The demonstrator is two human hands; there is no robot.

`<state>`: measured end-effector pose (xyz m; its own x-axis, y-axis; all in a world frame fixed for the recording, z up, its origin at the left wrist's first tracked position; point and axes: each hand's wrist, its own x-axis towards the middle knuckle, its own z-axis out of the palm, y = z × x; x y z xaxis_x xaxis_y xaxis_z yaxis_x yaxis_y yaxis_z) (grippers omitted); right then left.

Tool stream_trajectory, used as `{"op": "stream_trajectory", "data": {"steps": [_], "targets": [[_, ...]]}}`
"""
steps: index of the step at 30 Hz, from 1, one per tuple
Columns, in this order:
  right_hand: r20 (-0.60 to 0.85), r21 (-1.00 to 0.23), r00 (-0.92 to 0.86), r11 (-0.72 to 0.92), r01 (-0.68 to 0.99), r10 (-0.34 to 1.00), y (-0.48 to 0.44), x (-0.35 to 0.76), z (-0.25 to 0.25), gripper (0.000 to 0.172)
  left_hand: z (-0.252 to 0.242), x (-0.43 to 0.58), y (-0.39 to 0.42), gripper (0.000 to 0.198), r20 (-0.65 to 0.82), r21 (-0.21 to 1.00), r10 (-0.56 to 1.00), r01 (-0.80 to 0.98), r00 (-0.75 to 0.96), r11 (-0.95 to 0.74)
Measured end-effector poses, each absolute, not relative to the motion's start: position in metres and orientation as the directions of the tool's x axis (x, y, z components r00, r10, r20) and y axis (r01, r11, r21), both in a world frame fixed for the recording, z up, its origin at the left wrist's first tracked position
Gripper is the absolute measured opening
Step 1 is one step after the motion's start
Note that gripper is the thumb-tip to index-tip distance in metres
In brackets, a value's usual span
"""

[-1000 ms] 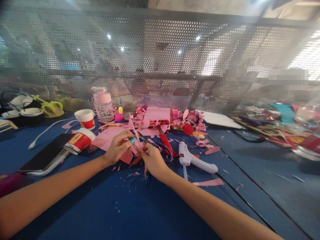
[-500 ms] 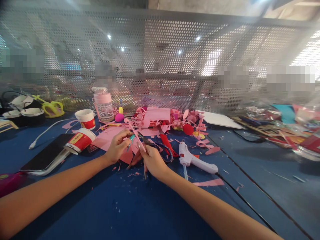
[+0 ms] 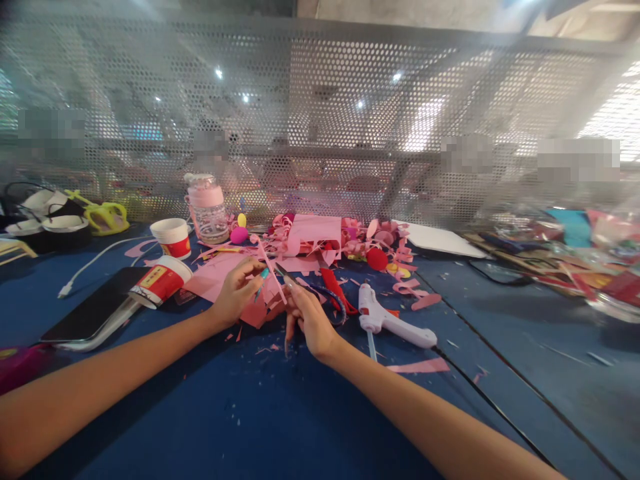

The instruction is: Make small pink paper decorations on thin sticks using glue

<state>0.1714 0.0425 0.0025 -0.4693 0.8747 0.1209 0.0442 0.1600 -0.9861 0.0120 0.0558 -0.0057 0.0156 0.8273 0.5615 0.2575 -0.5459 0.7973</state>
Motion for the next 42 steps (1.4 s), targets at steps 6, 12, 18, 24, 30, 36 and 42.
{"op": "stream_trajectory", "data": {"steps": [6, 12, 18, 24, 30, 36, 42], "targets": [[0.106, -0.971, -0.445, 0.188, 0.144, 0.889, 0.0413, 0.1659, 0.0011, 0.036, -0.0027, 0.0128, 0.0514, 0.012, 0.553, 0.807, 0.832, 0.217, 0.051, -0.550], [0.058, -0.966, -0.447, 0.164, 0.202, 0.893, 0.0418, 0.1670, 0.0009, 0.040, -0.0028, 0.0114, 0.0498, 0.018, 0.552, 0.815, 0.827, 0.139, 0.104, -0.562], [0.074, -0.959, -0.459, 0.189, 0.211, 0.885, 0.0431, 0.1672, 0.0003, 0.038, -0.0024, 0.0125, 0.0504, 0.017, 0.530, 0.826, 0.843, 0.169, 0.088, -0.537], [0.077, -0.953, -0.466, 0.203, 0.226, 0.881, 0.0422, 0.1671, 0.0013, 0.039, -0.0039, 0.0122, 0.0513, 0.019, 0.524, 0.832, 0.850, 0.183, 0.053, -0.524], [0.069, -0.954, -0.467, 0.196, 0.228, 0.881, 0.0406, 0.1665, 0.0033, 0.041, -0.0054, 0.0124, 0.0523, 0.020, 0.523, 0.830, 0.850, 0.189, 0.061, -0.524], [0.056, -0.952, -0.466, 0.188, 0.241, 0.883, 0.0390, 0.1657, 0.0057, 0.040, -0.0065, 0.0132, 0.0529, 0.016, 0.533, 0.828, 0.846, 0.185, 0.034, -0.529], [0.047, -0.961, -0.460, 0.166, 0.222, 0.887, 0.0404, 0.1657, 0.0033, 0.039, -0.0071, 0.0127, 0.0526, 0.017, 0.544, 0.820, 0.838, 0.187, 0.041, -0.541]]}}
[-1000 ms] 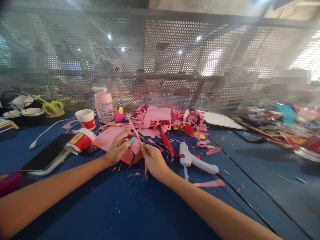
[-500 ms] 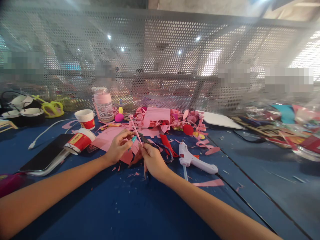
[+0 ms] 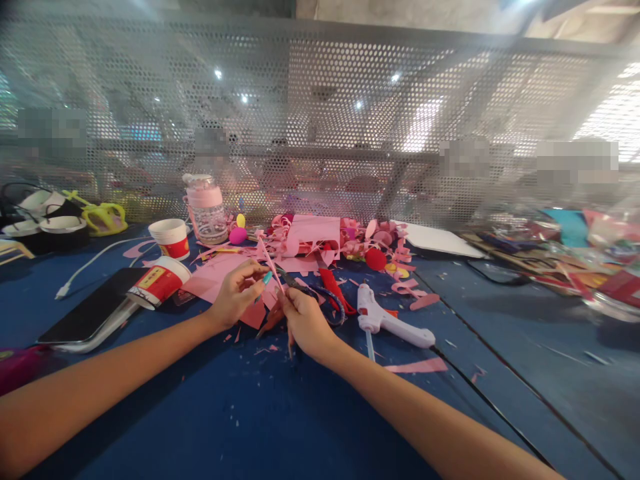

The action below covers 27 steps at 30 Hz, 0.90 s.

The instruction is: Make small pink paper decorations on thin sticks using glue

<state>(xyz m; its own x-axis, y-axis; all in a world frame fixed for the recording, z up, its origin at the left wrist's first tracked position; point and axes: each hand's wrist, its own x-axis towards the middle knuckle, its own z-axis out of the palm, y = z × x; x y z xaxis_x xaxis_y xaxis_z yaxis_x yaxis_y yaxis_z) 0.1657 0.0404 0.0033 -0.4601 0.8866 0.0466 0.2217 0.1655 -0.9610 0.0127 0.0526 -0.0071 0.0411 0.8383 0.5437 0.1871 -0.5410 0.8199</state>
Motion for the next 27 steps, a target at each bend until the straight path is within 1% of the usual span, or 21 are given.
{"op": "stream_trajectory", "data": {"steps": [9, 21, 27], "targets": [[0.034, -0.962, -0.445, 0.150, 0.229, 0.895, 0.0388, 0.1650, 0.0061, 0.040, -0.0070, 0.0135, 0.0529, 0.015, 0.534, 0.820, 0.845, 0.226, 0.027, -0.526], [0.050, -0.973, -0.464, 0.148, 0.179, 0.885, 0.0421, 0.1662, 0.0021, 0.038, -0.0022, 0.0154, 0.0489, 0.014, 0.583, 0.749, 0.812, 0.365, 0.032, -0.553], [0.048, -0.979, -0.474, 0.136, 0.151, 0.879, 0.0435, 0.1670, 0.0000, 0.037, -0.0044, 0.0148, 0.0497, 0.014, 0.639, 0.684, 0.767, 0.417, 0.054, -0.599]]}}
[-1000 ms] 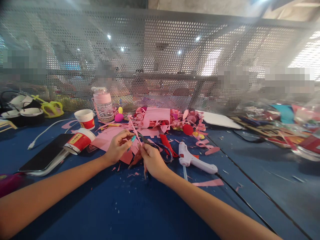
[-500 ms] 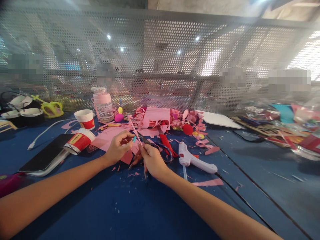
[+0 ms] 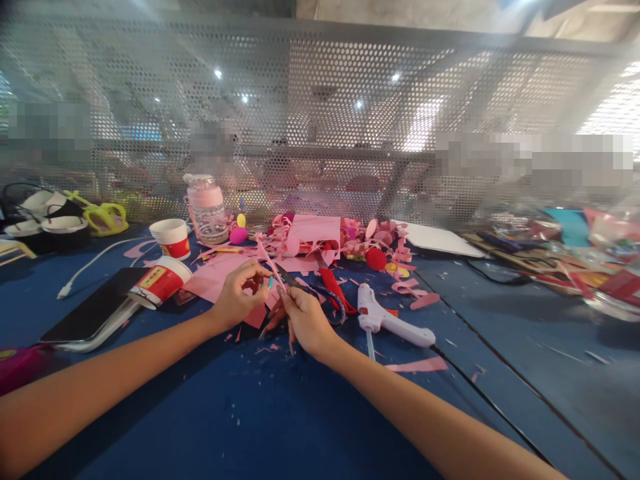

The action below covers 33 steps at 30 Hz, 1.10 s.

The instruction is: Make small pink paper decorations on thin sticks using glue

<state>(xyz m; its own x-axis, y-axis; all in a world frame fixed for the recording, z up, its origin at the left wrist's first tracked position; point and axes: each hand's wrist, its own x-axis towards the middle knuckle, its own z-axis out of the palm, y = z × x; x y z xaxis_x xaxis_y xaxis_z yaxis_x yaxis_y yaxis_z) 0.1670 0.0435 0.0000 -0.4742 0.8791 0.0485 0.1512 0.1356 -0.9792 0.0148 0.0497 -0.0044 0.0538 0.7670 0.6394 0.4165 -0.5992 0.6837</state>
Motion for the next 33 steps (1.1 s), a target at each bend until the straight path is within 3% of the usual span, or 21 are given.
{"op": "stream_trajectory", "data": {"steps": [11, 18, 23, 28, 33], "targets": [[0.057, -0.989, -0.465, 0.112, 0.092, 0.883, 0.046, 0.168, 0.001, 0.034, -0.002, 0.016, 0.044, 0.019, 0.701, 0.576, 0.698, 0.462, 0.144, -0.674], [0.090, -0.986, -0.459, 0.143, 0.081, 0.884, 0.047, 0.167, 0.001, 0.035, -0.003, 0.014, 0.050, 0.014, 0.613, 0.715, 0.790, 0.438, -0.020, -0.544], [0.107, -0.986, -0.473, 0.154, 0.063, 0.875, 0.048, 0.168, 0.001, 0.035, -0.005, 0.011, 0.057, 0.014, 0.503, 0.845, 0.855, 0.282, -0.126, -0.455], [0.100, -0.987, -0.487, 0.148, 0.062, 0.868, 0.048, 0.168, -0.001, 0.036, -0.007, 0.011, 0.060, 0.033, 0.481, 0.851, 0.875, 0.276, -0.065, -0.447], [0.097, -0.985, -0.504, 0.155, 0.074, 0.858, 0.049, 0.167, 0.000, 0.037, -0.009, 0.011, 0.061, 0.018, 0.497, 0.841, 0.864, 0.293, -0.084, -0.455]]}}
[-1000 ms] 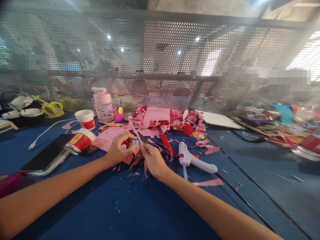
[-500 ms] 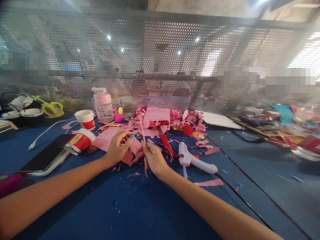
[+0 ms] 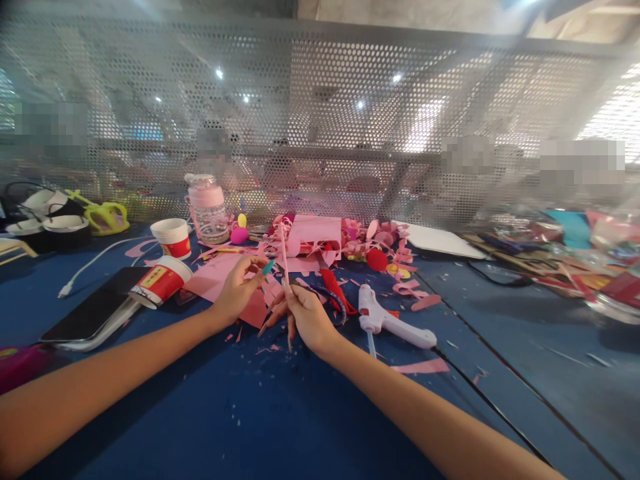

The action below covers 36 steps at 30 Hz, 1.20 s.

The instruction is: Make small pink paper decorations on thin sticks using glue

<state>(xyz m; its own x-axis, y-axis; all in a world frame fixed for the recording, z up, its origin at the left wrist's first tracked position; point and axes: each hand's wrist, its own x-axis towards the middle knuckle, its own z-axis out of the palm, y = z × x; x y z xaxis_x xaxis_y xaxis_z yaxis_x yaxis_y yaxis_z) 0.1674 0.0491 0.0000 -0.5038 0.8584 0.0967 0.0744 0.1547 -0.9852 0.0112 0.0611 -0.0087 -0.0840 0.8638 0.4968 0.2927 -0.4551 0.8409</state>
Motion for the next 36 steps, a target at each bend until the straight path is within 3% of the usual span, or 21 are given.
{"op": "stream_trajectory", "data": {"steps": [7, 14, 26, 36], "targets": [[0.057, -0.968, -0.548, 0.180, 0.173, 0.834, 0.0474, 0.1673, -0.0017, 0.037, -0.0043, 0.0114, 0.0575, 0.022, 0.553, 0.802, 0.822, 0.178, 0.138, -0.570], [0.008, -0.969, -0.591, 0.151, 0.193, 0.807, 0.0469, 0.1683, -0.0020, 0.038, -0.0053, 0.0136, 0.0609, 0.018, 0.462, 0.883, 0.886, 0.071, 0.047, -0.464], [0.007, -0.971, -0.455, 0.114, 0.209, 0.891, 0.0436, 0.1657, 0.0039, 0.051, -0.0066, 0.0110, 0.0551, 0.019, 0.526, 0.821, 0.845, 0.200, 0.094, -0.534], [0.031, -0.957, -0.397, 0.142, 0.254, 0.917, 0.0459, 0.1676, 0.0002, 0.046, -0.0051, 0.0133, 0.0544, 0.018, 0.549, 0.785, 0.832, 0.293, 0.076, -0.545]]}}
